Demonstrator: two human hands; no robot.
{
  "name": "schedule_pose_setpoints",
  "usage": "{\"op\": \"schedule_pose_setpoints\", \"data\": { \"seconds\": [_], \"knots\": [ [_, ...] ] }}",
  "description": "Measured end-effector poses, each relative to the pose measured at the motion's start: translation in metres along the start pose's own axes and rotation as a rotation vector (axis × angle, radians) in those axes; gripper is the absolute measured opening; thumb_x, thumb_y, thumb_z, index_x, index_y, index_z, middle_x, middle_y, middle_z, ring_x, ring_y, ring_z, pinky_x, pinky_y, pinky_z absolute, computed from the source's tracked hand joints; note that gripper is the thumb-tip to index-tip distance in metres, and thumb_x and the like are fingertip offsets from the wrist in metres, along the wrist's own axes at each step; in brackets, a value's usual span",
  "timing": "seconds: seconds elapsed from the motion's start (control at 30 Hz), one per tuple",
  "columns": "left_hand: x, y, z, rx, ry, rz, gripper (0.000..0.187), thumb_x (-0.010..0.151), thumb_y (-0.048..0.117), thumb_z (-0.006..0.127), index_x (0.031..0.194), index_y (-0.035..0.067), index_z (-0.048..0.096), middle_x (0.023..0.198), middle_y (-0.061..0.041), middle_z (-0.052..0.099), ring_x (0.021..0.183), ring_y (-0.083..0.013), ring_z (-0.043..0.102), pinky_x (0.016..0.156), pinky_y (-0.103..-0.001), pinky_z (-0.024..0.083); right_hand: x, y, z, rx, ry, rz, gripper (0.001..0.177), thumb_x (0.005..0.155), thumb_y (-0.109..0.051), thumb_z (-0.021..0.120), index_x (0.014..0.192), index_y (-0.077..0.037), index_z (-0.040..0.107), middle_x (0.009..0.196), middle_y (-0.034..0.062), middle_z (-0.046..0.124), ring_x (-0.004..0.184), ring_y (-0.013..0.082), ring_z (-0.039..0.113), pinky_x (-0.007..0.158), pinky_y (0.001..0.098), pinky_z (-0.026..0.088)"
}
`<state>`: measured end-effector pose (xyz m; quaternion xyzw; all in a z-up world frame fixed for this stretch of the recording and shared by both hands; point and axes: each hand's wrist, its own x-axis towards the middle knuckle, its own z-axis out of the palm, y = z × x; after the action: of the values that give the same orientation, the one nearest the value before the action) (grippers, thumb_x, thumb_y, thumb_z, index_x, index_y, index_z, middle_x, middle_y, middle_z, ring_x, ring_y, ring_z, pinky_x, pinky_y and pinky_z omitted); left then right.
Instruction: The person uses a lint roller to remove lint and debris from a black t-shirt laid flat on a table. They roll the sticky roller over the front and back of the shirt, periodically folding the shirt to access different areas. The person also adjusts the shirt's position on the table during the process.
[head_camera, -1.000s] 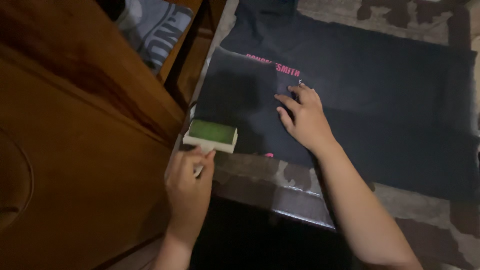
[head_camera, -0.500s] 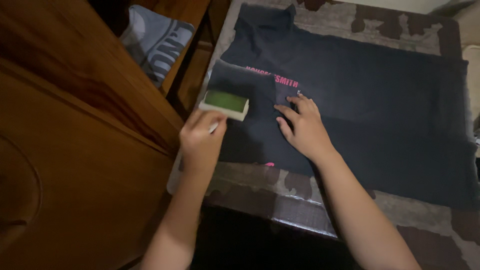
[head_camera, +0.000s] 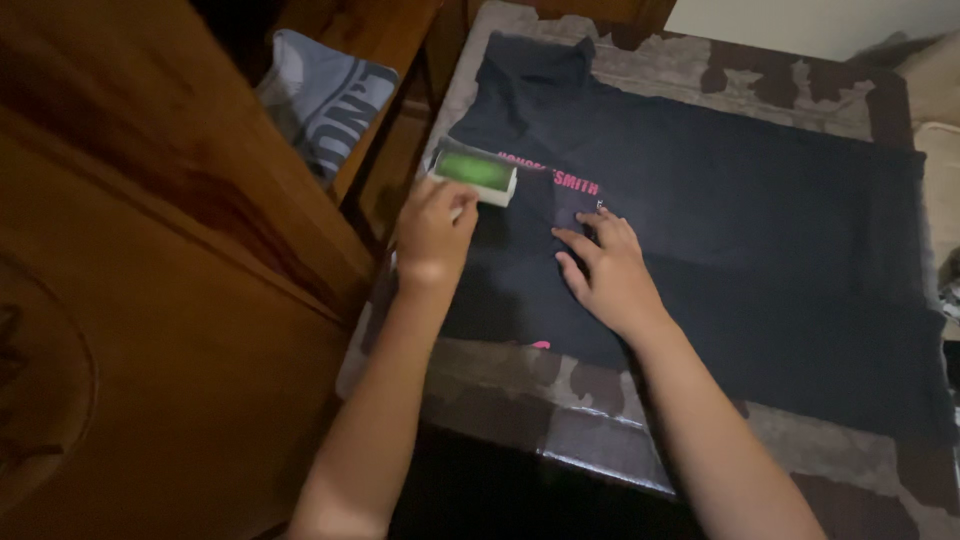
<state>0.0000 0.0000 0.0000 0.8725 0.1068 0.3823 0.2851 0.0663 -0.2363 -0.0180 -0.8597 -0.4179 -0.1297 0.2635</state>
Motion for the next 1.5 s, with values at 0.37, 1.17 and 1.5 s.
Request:
{"op": "schedule_pose_setpoints", "data": {
  "seconds": [0.37,1.17,1.5],
  "knots": [
    [-0.096,0.065,-0.115,0.140,-0.085,-0.242,0.009,0.083,0.009,0.082,0.089,0.008,0.075,0.092,-0.010,0.069,0.081,-0.0284,0.071,0.066,-0.039,0.056,0.000,-0.002,-0.001,-0.017,0.020,-0.021,0.033,0.093,-0.022,0.071,0.123,-0.011,0.074,0.135,0.0230,0.061,0.136,0.0439,0.050,0.116,0.0557,0.036],
    [0.012,0.001,-0.002,-0.046,0.021,-0.068,0.006,0.090,0.007,0.074,0.095,0.007,0.070,0.100,-0.014,0.063,0.092,-0.0334,0.067,0.081,-0.042,0.056,-0.001,-0.001,0.000,-0.017,0.028,-0.016,0.034,0.092,-0.022,0.071,0.125,-0.011,0.072,0.135,0.0236,0.060,0.133,0.0470,0.051,0.115,0.0558,0.038],
    [-0.014,0.011,-0.017,0.044,0.013,-0.053,0.009,0.089,0.011,0.075,0.094,0.006,0.069,0.098,-0.014,0.065,0.091,-0.0320,0.068,0.079,-0.041,0.056,0.001,-0.004,-0.003,-0.024,0.016,-0.006,0.034,0.092,-0.023,0.070,0.124,-0.012,0.073,0.134,0.0223,0.060,0.134,0.0457,0.050,0.115,0.0557,0.037]
  ]
}}
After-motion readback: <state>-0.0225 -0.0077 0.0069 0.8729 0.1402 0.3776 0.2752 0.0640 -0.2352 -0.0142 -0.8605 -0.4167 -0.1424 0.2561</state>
